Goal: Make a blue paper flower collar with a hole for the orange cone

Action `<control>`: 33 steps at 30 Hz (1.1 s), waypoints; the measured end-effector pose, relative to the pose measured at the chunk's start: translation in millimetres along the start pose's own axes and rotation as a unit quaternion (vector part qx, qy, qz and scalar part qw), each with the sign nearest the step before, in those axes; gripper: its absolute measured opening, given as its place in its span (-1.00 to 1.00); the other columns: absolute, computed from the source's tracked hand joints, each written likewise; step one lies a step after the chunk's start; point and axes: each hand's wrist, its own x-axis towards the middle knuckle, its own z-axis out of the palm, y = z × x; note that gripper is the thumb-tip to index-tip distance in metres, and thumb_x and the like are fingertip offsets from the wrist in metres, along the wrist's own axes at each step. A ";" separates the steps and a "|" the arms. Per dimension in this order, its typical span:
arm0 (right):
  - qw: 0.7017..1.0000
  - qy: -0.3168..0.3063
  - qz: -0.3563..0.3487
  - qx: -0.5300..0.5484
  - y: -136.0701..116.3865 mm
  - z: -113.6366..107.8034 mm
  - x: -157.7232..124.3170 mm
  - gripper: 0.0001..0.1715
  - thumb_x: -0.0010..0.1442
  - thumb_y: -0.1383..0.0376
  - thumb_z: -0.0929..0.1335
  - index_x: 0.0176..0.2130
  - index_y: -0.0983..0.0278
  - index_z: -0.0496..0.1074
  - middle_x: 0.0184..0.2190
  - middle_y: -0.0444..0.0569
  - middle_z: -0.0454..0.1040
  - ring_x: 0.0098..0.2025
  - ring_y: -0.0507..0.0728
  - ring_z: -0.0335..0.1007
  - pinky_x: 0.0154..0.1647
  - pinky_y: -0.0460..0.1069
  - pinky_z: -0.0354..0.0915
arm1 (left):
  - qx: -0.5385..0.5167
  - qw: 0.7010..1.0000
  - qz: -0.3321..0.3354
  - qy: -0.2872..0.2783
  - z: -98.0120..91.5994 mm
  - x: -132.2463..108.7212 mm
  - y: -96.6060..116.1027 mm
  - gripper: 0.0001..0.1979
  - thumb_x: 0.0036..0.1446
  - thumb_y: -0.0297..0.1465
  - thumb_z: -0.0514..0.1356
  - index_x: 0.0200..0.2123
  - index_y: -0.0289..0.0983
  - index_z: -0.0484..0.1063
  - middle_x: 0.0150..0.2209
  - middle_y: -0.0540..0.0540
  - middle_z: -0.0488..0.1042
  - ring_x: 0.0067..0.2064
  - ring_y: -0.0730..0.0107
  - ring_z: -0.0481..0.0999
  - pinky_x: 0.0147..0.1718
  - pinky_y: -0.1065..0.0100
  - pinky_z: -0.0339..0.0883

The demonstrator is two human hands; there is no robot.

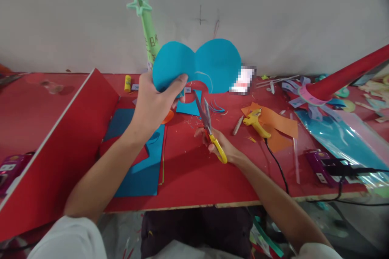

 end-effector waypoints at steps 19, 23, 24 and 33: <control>0.995 0.095 0.000 -0.027 2.9 -3.7 2.9 -0.05 0.14 -0.58 0.32 -0.24 0.23 0.42 -0.37 -0.11 0.36 -0.39 0.07 0.19 -0.36 0.02 0.15 | 0.002 0.999 -0.031 0.045 -0.8 1.5 11.1 -0.67 0.22 -0.21 0.46 -0.41 -0.12 0.38 -0.52 0.06 0.47 -0.52 0.38 0.50 -0.63 0.34 0.33; 0.989 0.143 -0.024 0.040 12.4 -0.6 3.6 -0.09 0.15 -0.55 0.36 -0.20 0.22 0.44 -0.31 -0.08 0.40 -0.41 0.05 0.20 -0.38 0.03 0.20 | -0.017 0.999 -0.020 0.023 -0.3 0.3 10.2 -0.66 0.24 -0.20 0.45 -0.43 -0.13 0.38 -0.54 0.04 0.45 -0.53 0.37 0.47 -0.60 0.30 0.33; 0.985 0.160 -0.027 0.052 13.6 1.1 3.8 -0.08 0.13 -0.56 0.37 -0.20 0.21 0.45 -0.30 -0.08 0.41 -0.42 0.05 0.20 -0.39 0.03 0.21 | -0.019 1.000 -0.016 0.016 0.3 -0.5 8.9 -0.66 0.26 -0.21 0.44 -0.43 -0.14 0.37 -0.54 0.04 0.44 -0.52 0.37 0.46 -0.60 0.30 0.32; 0.967 0.242 -0.063 0.045 3.0 2.0 10.2 -0.14 0.23 -0.52 0.31 -0.14 0.18 0.47 -0.45 -0.11 0.40 -0.46 0.10 0.30 -0.36 0.07 0.30 | 0.037 0.997 -0.026 -0.057 -3.2 5.0 -4.1 -0.68 0.26 -0.24 0.46 -0.38 -0.20 0.41 -0.58 0.06 0.32 -0.53 0.40 0.43 -0.52 0.36 0.32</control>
